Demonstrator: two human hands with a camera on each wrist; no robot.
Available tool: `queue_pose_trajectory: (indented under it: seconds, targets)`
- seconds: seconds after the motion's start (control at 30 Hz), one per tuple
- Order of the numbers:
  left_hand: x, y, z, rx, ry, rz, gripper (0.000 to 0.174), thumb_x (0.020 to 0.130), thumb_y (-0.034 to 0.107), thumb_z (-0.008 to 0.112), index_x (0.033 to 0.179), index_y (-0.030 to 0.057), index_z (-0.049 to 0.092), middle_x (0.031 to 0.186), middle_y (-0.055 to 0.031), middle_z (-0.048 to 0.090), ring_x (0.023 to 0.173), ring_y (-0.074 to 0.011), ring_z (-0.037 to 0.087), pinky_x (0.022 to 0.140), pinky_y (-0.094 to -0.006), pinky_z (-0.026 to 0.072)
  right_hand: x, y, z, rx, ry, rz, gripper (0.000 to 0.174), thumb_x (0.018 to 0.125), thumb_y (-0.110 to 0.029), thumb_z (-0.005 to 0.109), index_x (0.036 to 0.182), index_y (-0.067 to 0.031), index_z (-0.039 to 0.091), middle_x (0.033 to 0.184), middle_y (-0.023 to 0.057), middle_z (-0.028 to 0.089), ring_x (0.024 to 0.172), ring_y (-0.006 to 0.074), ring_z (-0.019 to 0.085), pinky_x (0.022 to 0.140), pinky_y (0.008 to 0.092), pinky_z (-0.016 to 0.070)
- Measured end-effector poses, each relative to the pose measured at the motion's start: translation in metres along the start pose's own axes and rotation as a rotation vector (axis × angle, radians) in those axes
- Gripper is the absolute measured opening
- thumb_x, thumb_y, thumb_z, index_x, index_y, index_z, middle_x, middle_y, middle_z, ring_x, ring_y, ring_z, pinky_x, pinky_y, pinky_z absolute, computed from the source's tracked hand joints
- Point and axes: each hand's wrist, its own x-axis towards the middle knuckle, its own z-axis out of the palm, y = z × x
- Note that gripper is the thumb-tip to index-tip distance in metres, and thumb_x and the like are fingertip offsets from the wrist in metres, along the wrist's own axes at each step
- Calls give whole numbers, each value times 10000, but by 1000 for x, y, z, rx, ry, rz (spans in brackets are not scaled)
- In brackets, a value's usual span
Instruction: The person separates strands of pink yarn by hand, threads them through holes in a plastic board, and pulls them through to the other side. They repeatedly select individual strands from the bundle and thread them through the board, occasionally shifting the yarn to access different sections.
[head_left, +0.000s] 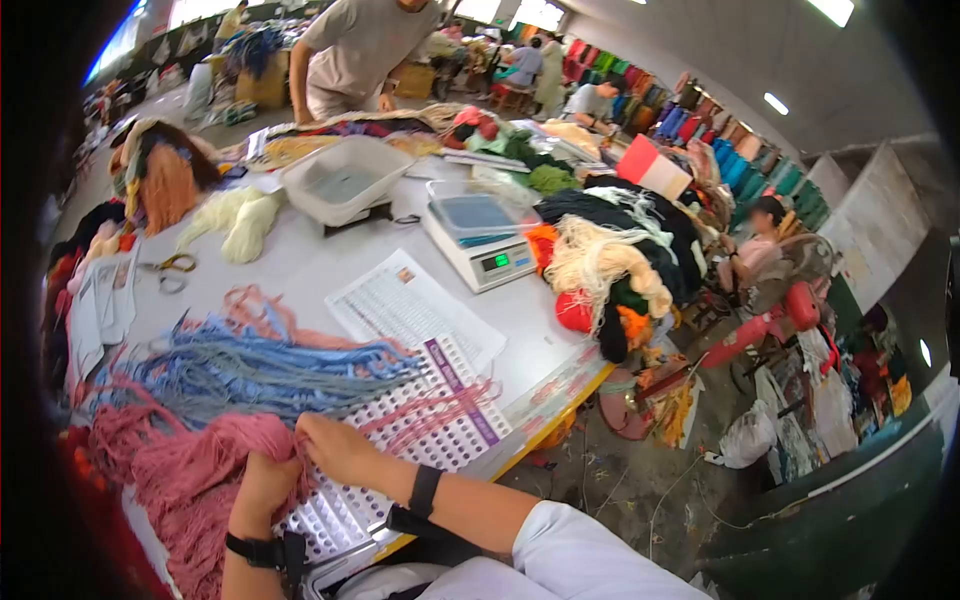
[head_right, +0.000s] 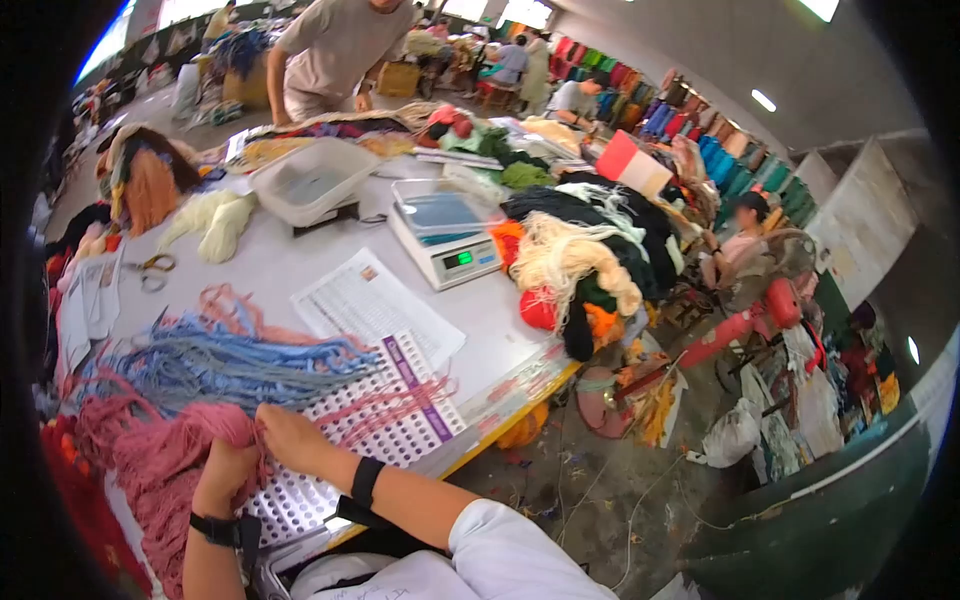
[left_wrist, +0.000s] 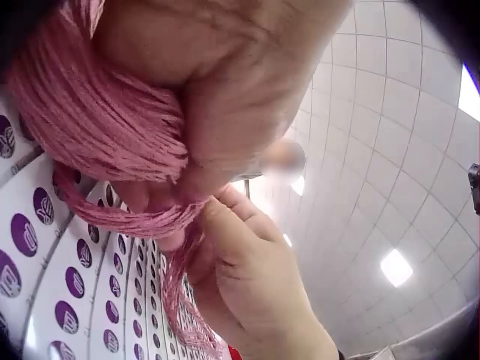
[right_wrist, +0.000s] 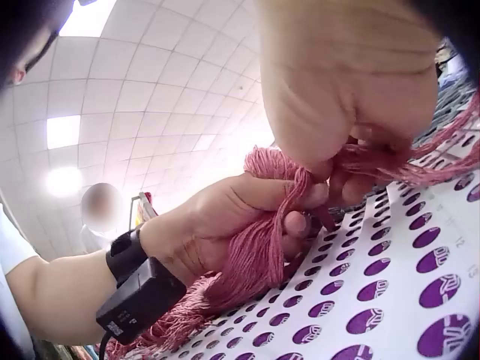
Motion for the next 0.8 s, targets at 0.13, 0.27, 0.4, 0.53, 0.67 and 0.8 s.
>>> queue_pose_trajectory:
  seconds: [0.13, 0.27, 0.4, 0.53, 0.67, 0.8]
  targets:
    - [-13, -27, 29, 23, 130, 213, 343, 803, -22, 575, 1132, 5, 480, 877, -67, 578, 687, -133, 572, 580, -255, 492, -39, 5, -18, 42, -75, 70, 215, 777, -59, 534, 977, -29, 460, 927, 184, 539, 880, 380, 539, 738, 459, 428]
    - [-58, 47, -35, -216, 324, 269, 324, 857, 82, 560, 1170, 52, 481, 850, 4, 534, 586, -43, 450, 505, -174, 373, -19, 3, -1, -45, -63, -8, 276, 750, -41, 537, 1019, -39, 475, 959, 160, 518, 914, 361, 533, 771, 439, 436]
    - [-83, 37, -188, -457, 587, 337, 119, 873, 141, 560, 787, 176, 485, 656, 109, 390, 532, 3, 367, 477, -166, 290, -22, -9, -5, -48, -137, 82, 302, 740, -55, 551, 1033, -43, 480, 971, 156, 502, 910, 361, 532, 773, 440, 440]
    - [-54, 45, -254, -412, 828, 563, 79, 906, 182, 515, 945, 125, 552, 714, 52, 507, 538, -46, 457, 501, -161, 379, -22, -4, 4, -88, -101, 62, 293, 745, -89, 564, 1025, -49, 490, 979, 164, 503, 901, 367, 536, 759, 446, 445]
    - [-75, 77, -140, -335, 569, 409, 272, 906, 225, 526, 1152, 113, 550, 822, -57, 598, 549, -147, 565, 488, -287, 514, -20, 13, 14, 58, 17, 106, 276, 776, -143, 609, 1032, -53, 560, 987, 146, 545, 867, 291, 568, 764, 387, 469]
    - [-102, 87, -20, -626, 94, 148, 333, 912, 222, 516, 1173, 19, 555, 1233, -108, 547, 1054, -199, 534, 948, -350, 403, -13, -60, -14, 453, 53, 180, 254, 776, -197, 682, 950, -20, 633, 853, 86, 590, 692, 161, 565, 651, 289, 470]
